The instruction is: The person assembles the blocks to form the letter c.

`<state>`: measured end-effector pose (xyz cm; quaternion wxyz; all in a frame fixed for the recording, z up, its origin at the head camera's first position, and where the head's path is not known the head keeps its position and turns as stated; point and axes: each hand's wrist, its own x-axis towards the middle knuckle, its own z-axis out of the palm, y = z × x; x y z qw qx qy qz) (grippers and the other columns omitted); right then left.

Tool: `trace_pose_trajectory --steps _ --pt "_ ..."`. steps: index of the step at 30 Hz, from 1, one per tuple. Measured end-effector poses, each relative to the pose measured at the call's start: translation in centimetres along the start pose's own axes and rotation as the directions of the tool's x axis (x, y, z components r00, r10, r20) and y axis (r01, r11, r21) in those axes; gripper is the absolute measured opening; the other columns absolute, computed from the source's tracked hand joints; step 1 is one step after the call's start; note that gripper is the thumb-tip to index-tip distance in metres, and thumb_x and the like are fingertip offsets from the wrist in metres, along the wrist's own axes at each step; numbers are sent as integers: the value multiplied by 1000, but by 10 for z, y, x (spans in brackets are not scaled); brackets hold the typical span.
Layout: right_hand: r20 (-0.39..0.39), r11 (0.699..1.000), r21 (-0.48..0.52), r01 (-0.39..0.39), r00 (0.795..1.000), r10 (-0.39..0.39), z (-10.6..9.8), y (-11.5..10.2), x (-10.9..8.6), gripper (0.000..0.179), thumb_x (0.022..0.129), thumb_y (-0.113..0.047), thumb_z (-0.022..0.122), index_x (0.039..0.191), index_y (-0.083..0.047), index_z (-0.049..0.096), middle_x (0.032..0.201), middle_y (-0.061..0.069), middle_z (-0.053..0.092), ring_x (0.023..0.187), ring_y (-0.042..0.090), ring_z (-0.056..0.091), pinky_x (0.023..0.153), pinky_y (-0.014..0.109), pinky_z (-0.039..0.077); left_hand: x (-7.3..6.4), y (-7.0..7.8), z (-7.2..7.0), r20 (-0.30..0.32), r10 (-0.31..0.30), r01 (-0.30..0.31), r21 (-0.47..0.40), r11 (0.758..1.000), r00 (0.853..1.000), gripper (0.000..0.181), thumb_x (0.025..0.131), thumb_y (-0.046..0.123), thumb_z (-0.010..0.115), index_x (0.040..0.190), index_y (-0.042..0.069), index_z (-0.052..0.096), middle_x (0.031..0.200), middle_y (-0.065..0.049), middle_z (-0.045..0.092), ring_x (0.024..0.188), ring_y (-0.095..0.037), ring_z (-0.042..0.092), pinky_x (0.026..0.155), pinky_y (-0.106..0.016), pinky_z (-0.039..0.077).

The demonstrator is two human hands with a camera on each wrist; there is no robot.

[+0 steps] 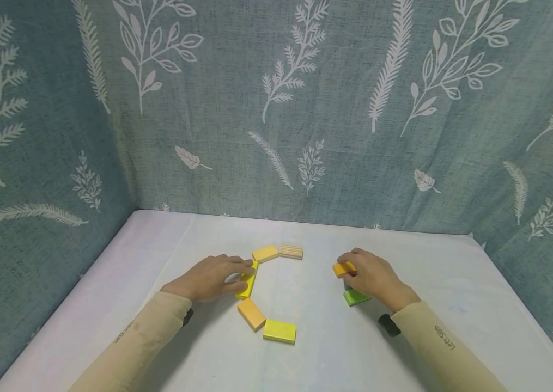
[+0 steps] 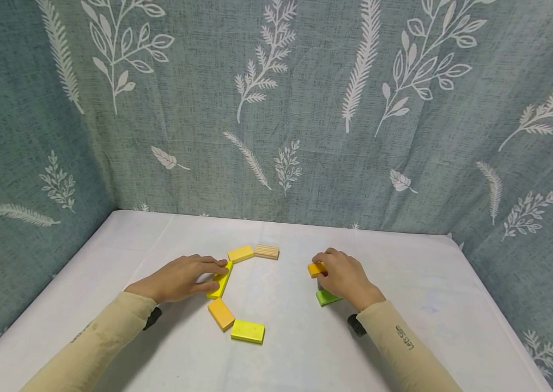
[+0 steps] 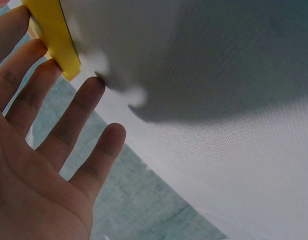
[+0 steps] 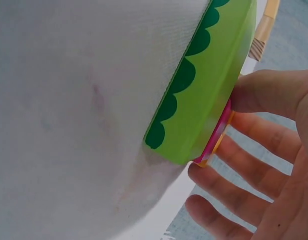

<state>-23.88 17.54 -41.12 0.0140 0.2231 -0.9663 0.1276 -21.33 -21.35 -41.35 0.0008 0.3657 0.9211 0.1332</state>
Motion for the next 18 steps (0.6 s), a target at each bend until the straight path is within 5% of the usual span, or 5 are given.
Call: trace_pose_trajectory --steps 18 --pt "-58 999 -30 24 998 -26 5 1 2 30 87 -20 78 117 -15 73 107 3 67 88 19 61 80 45 56 0 0 0 -4 -6 6 -7 1000 1000 37 98 24 70 133 13 68 142 -6 60 117 -28 63 94 -47 52"
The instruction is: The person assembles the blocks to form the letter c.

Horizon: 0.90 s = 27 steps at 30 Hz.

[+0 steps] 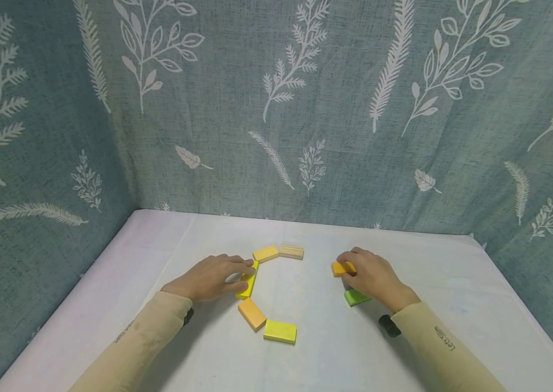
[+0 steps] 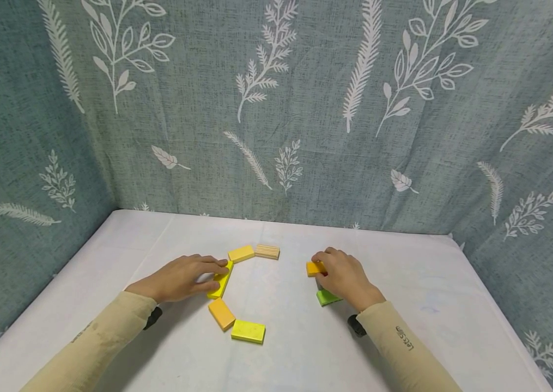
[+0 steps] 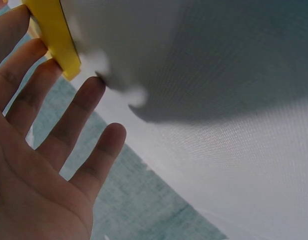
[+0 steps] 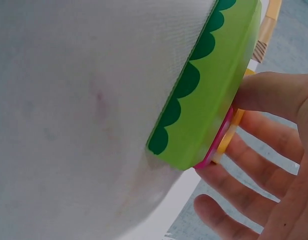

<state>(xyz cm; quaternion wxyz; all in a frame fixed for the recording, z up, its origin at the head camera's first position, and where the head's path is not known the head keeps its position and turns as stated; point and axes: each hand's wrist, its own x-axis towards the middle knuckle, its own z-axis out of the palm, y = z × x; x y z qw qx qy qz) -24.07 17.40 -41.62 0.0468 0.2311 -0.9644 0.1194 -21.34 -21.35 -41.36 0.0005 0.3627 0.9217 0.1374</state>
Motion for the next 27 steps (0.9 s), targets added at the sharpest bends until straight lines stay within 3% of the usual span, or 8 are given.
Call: trace_pose_trajectory --steps 11,17,27 --pt "-28 1000 8 13 1000 -13 1 -7 3 34 89 -26 80 120 -14 72 109 2 68 90 18 62 82 43 56 1 0 0 5 -1 1 7 1000 1000 37 98 25 70 133 14 68 143 -6 60 116 -29 63 93 -47 52" --pt "-60 1000 2 19 998 -19 2 -10 6 34 89 -29 80 119 -14 73 105 1 69 86 16 61 77 41 57 1 1 -1 15 -29 28 13 1000 999 37 98 26 70 133 14 68 143 -6 60 118 -30 62 95 -48 52" --pt "-51 998 45 -38 998 40 2 -22 16 36 90 -38 78 117 -14 74 103 1 71 89 17 65 77 40 57 1 1 0 16 -28 27 7 1000 999 37 98 26 70 133 14 68 142 -6 61 119 -30 62 94 -49 52"
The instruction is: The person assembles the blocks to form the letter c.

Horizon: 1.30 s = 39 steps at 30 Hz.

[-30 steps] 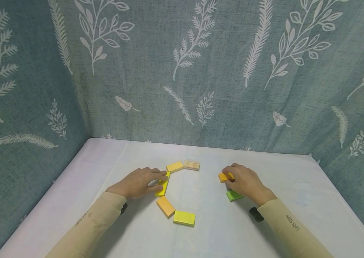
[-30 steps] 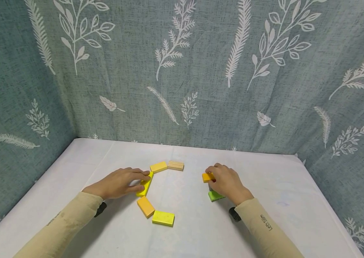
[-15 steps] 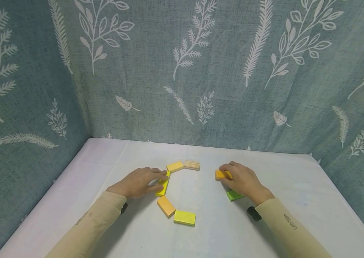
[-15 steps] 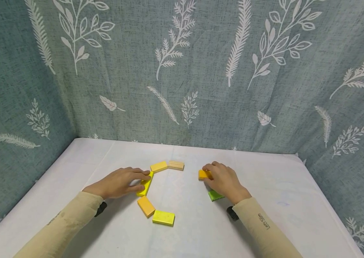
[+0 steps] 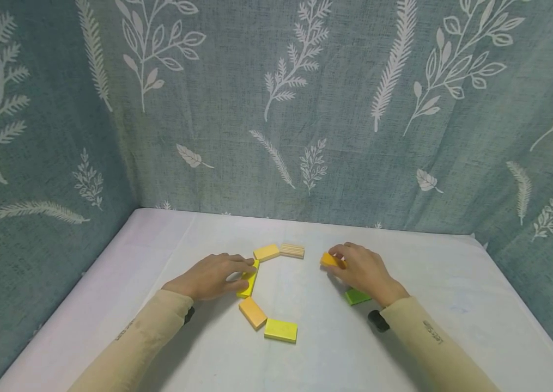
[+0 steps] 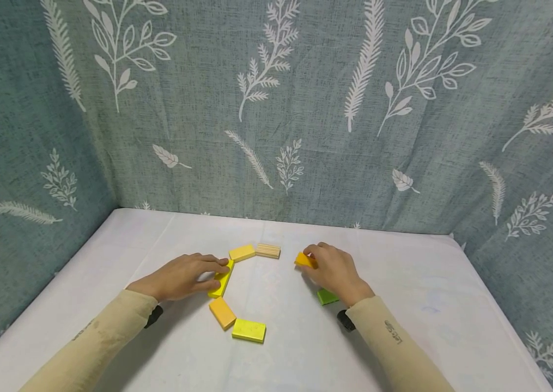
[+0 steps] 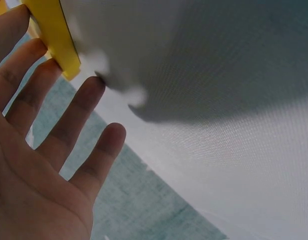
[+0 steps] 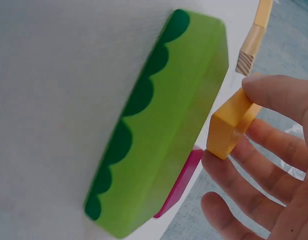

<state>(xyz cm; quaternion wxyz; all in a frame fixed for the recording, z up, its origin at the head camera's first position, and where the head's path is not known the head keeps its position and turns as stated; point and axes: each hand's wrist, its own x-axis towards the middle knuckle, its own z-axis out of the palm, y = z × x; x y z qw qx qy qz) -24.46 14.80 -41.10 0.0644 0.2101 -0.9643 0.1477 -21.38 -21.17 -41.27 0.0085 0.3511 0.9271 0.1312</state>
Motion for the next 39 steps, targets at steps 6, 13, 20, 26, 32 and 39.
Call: trace_pose_trajectory --steps 6,13,20,26,32,39 --pt "22 1000 21 -3 1000 3 3 -5 6 36 90 -39 78 117 -15 74 102 0 72 89 17 66 74 39 57 0 0 -1 6 -4 4 -3 1000 1000 37 98 25 69 133 14 68 142 -6 60 119 -30 62 94 -49 52" --pt "68 1000 9 -25 997 24 7 -8 8 35 90 -35 78 119 -16 73 102 -1 71 90 17 66 74 39 56 0 1 0 5 0 0 -2 1000 1000 38 98 26 70 133 14 68 142 -6 60 119 -29 62 95 -48 52" --pt "81 1000 3 -31 996 31 7 -10 7 34 88 -29 80 118 -16 74 102 -1 70 88 17 66 73 39 55 0 0 0 2 4 -4 5 1000 1000 37 98 26 70 133 15 68 142 -5 60 116 -28 63 93 -46 52" --pt "94 1000 -6 -17 995 18 5 -10 6 31 87 -25 79 116 -16 75 101 -2 69 86 16 64 72 38 55 0 1 -1 5 -2 2 -4 1000 1000 37 98 25 70 133 14 68 143 -6 60 117 -29 63 94 -48 52" --pt "81 1000 6 -20 997 19 3 -12 11 32 87 -26 80 117 -14 75 101 -1 69 84 15 63 72 37 55 0 0 -1 12 -12 12 -4 1000 1000 37 98 25 70 133 15 68 142 -5 60 120 -29 62 96 -49 51" --pt "106 998 18 -58 993 55 4 -19 21 33 88 -27 79 117 -12 75 102 1 70 89 17 65 76 40 56 1 0 -1 11 -5 5 -2 1000 1000 36 98 25 69 133 14 68 142 -6 60 121 -29 61 96 -49 51"
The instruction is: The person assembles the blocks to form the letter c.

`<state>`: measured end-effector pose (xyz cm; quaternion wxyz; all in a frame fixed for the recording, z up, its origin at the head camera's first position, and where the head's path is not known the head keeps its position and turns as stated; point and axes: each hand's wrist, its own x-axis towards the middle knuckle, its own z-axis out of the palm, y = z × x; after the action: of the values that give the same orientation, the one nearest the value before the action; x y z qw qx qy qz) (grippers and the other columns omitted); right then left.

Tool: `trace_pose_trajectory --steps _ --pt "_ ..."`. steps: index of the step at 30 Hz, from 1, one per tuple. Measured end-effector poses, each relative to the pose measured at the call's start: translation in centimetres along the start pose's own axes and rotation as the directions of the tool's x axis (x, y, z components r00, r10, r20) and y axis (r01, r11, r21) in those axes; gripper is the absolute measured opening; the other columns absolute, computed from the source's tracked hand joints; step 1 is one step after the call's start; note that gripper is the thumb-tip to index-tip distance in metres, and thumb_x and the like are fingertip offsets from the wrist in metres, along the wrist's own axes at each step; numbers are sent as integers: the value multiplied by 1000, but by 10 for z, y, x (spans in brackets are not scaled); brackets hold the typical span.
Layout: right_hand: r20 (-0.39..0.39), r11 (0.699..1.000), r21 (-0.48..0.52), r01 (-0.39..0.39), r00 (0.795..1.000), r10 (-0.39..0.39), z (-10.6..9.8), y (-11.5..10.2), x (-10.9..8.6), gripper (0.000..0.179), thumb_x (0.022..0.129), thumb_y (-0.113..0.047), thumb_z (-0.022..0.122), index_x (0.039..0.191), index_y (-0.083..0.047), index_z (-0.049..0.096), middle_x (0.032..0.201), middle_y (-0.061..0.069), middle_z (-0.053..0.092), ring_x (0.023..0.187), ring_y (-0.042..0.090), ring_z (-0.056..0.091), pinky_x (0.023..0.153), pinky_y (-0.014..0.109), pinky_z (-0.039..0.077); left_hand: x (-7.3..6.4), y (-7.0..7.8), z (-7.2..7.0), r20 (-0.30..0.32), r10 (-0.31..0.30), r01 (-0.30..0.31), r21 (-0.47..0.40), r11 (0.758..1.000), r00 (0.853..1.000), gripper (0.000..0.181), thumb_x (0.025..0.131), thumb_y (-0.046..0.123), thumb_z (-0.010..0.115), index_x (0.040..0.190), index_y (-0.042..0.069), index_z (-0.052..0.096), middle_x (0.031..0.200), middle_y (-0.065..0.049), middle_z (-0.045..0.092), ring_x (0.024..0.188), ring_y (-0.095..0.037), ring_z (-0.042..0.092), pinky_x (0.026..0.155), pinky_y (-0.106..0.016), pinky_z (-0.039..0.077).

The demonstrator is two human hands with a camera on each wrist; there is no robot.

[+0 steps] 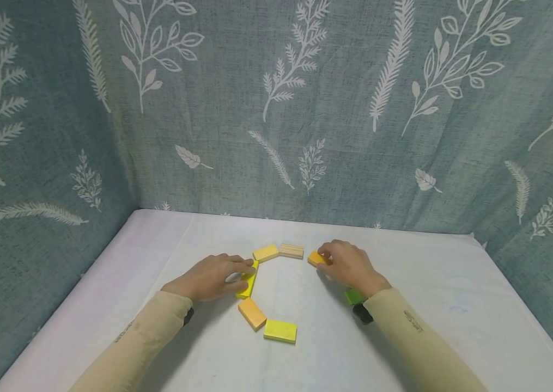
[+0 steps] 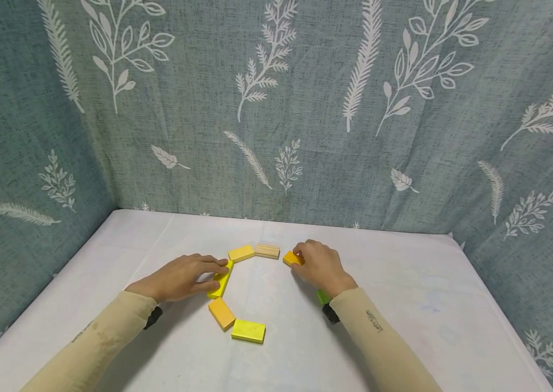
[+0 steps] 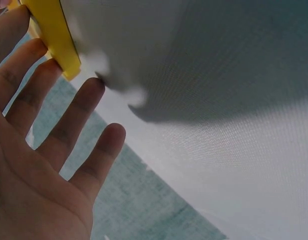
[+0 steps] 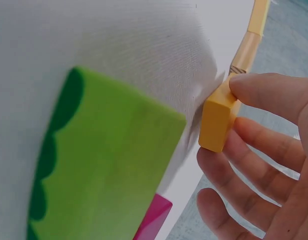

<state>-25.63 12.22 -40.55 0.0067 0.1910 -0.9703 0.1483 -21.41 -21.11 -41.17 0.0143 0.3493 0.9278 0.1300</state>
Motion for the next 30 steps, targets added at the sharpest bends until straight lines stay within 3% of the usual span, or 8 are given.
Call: trace_pose_trajectory --steps 30 --pt "48 997 12 -73 996 72 7 -9 16 35 89 -29 80 119 -12 73 106 2 71 95 18 67 82 40 57 -1 -1 1 -3 -8 8 -7 1000 1000 37 98 26 69 133 14 68 143 -5 59 118 -30 62 95 -49 51"
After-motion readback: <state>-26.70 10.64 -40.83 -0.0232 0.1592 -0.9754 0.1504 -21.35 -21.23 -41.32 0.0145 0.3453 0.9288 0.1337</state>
